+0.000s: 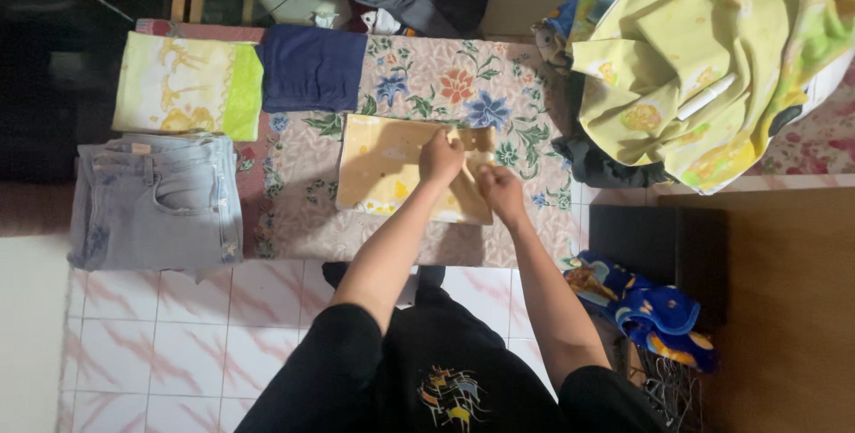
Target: The person opens a cabinet, removes folded clothes, and then folds several pieces of laundry on a table, including shorts, shirts, and a large patterned cloth.
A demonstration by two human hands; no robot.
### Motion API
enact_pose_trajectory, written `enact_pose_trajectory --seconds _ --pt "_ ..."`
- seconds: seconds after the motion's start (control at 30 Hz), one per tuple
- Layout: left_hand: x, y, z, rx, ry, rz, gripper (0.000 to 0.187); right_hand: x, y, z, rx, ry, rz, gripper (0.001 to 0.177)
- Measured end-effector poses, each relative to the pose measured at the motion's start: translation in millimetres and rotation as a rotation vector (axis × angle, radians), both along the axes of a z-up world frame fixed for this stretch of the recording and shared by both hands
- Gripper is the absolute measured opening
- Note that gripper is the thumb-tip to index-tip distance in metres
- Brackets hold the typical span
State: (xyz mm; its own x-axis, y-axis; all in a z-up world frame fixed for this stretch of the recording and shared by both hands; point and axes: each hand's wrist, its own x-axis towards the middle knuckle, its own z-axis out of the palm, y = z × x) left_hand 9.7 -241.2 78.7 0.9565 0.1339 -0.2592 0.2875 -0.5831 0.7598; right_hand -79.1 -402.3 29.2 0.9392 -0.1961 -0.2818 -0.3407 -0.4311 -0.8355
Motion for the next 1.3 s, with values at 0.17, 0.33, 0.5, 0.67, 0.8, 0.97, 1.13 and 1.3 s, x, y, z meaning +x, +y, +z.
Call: enact_pose_trajectory --seconds 0.17,0.33,0.5,0.67,0.8,0.97,1.13,1.3 --pt "-18.2 49.9 39.9 -0.285 0.046 0.079 0.040 42.1 -14.0 -17.8 0.512 0.110 -0.166 0.029" --pt "-21.8 121.1 77.4 -0.339 -0.325 0.155 0.023 78.8 -24.0 -9.2 0.750 0.180 -0.154 0.029" --pt "11.5 192.5 159.2 -0.605 -0.302 0.321 0.034 111.6 -29.4 79.2 0.704 -0.023 -0.176 0.031" --pt "57.9 231.8 217.6 -0.657 -0.424 0.234 0.022 145.7 -31.3 216.2 0.419 -0.115 -0.187 0.021" --pt "70.2 234.2 239.1 -0.720 -0.479 0.143 0.020 144.8 -42.4 275.1 0.305 -0.431 -0.160 0.022" --pt "40.7 229.3 220.5 -0.827 -0.465 -0.061 0.021 98.0 -56.5 284.4 0.057 -0.629 -0.155 0.024" --pt "-29.8 238.8 97.7 -0.447 -0.361 -0.072 0.017 0.0 -78.6 190.2 -0.195 -0.569 -0.194 0.027" --pt "-124.9 218.7 -59.2 -0.787 0.060 0.214 0.020 -102.1 -56.4 56.1 0.537 -0.236 -0.464 0.003"
